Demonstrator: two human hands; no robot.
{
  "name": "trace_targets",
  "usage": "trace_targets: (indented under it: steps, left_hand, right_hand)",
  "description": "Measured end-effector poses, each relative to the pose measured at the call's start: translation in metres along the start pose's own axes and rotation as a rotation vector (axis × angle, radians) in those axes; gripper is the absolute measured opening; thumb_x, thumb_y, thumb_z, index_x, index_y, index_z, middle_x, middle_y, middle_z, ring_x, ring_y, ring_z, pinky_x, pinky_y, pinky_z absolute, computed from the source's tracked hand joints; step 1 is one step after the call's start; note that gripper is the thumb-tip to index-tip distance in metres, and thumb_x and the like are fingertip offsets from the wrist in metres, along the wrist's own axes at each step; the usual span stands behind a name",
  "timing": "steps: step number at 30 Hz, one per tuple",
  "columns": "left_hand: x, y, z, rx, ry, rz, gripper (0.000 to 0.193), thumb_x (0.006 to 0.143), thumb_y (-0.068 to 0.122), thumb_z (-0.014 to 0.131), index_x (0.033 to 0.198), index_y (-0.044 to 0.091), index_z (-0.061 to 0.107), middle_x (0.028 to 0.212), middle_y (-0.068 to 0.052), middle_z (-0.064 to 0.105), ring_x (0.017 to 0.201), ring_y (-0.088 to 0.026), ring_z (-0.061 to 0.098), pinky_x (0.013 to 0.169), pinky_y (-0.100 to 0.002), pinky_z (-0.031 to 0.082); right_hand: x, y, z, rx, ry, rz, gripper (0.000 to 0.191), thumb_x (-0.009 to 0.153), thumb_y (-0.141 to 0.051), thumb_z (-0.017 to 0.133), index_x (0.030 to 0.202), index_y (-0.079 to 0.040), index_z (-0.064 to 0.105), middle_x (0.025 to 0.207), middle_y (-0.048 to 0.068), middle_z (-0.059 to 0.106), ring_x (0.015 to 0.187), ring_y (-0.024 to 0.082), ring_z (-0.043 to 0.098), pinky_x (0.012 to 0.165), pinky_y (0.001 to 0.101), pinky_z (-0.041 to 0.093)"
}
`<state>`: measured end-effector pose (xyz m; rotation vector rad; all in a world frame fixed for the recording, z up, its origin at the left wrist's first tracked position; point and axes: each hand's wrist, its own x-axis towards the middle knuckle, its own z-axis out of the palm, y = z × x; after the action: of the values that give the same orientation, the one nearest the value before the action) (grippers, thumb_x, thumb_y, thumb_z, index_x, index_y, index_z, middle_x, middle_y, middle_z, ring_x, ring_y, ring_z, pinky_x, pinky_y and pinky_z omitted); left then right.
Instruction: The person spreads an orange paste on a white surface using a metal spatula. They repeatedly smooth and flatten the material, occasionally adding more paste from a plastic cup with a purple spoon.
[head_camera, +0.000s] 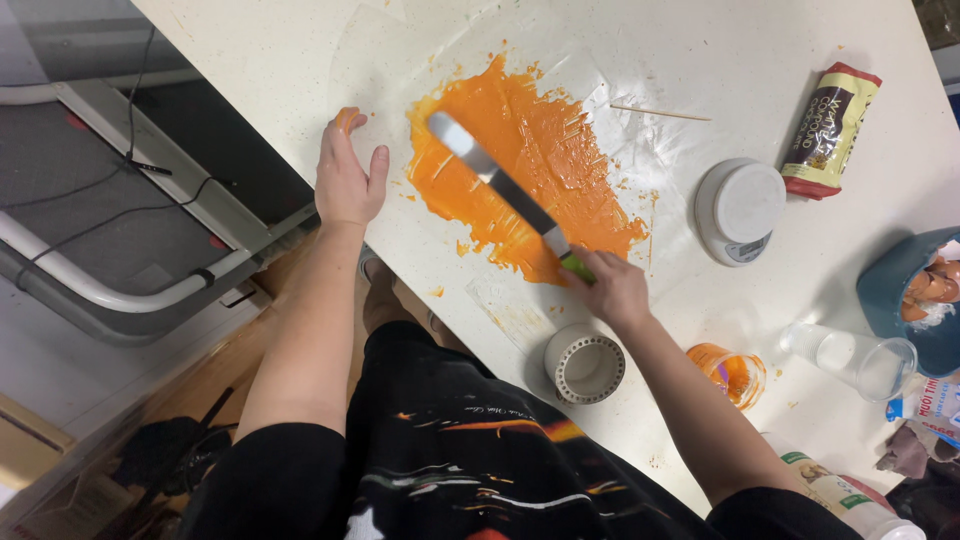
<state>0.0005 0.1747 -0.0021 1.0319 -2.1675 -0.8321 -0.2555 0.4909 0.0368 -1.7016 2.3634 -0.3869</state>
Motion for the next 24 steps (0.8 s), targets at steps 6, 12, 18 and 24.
trace_targets:
  steps: [6, 12, 18, 24]
  left_hand:
    - [-0.002, -0.001, 0.001, -0.003, -0.011, -0.035, 0.055, 0.105, 0.024, 0.062, 0.150, 0.004, 0.038, 0.140, -0.016, 0.060, 0.130, -0.038, 0.057, 0.105, -0.045, 0.050]
    - [-0.001, -0.002, 0.001, 0.006, 0.009, 0.004, 0.055, 0.105, 0.026, 0.062, 0.149, 0.004, 0.039, 0.140, -0.017, 0.060, 0.130, -0.039, 0.057, 0.107, -0.047, 0.050]
    - [-0.001, 0.000, 0.001, 0.006, -0.007, -0.026, 0.054, 0.103, 0.025, 0.063, 0.148, 0.004, 0.040, 0.138, -0.016, 0.060, 0.129, -0.039, 0.057, 0.105, -0.047, 0.050]
    - [0.001, 0.001, 0.001, -0.001, -0.006, -0.021, 0.055, 0.102, 0.022, 0.064, 0.148, 0.004, 0.040, 0.138, -0.017, 0.060, 0.129, -0.039, 0.057, 0.105, -0.047, 0.049]
  right_hand:
    - [0.013, 0.029, -0.006, 0.012, 0.075, 0.056, 0.038, 0.085, -0.030, 0.085, 0.118, -0.013, 0.075, 0.092, 0.010, 0.075, 0.076, 0.028, 0.072, 0.067, 0.0369, 0.057]
    - [0.026, 0.063, -0.010, 0.047, 0.138, 0.137, 0.036, 0.087, -0.028, 0.086, 0.116, -0.010, 0.076, 0.099, 0.014, 0.076, 0.080, 0.029, 0.074, 0.071, 0.0361, 0.059]
    - [0.033, 0.083, -0.021, 0.091, 0.206, 0.166, 0.041, 0.087, -0.025, 0.087, 0.121, -0.006, 0.074, 0.101, 0.017, 0.075, 0.082, 0.028, 0.074, 0.073, 0.0354, 0.059]
    - [0.038, 0.065, -0.022, 0.193, 0.096, 0.149, 0.040, 0.086, -0.026, 0.086, 0.120, -0.007, 0.074, 0.097, 0.016, 0.075, 0.081, 0.027, 0.075, 0.073, 0.0357, 0.059]
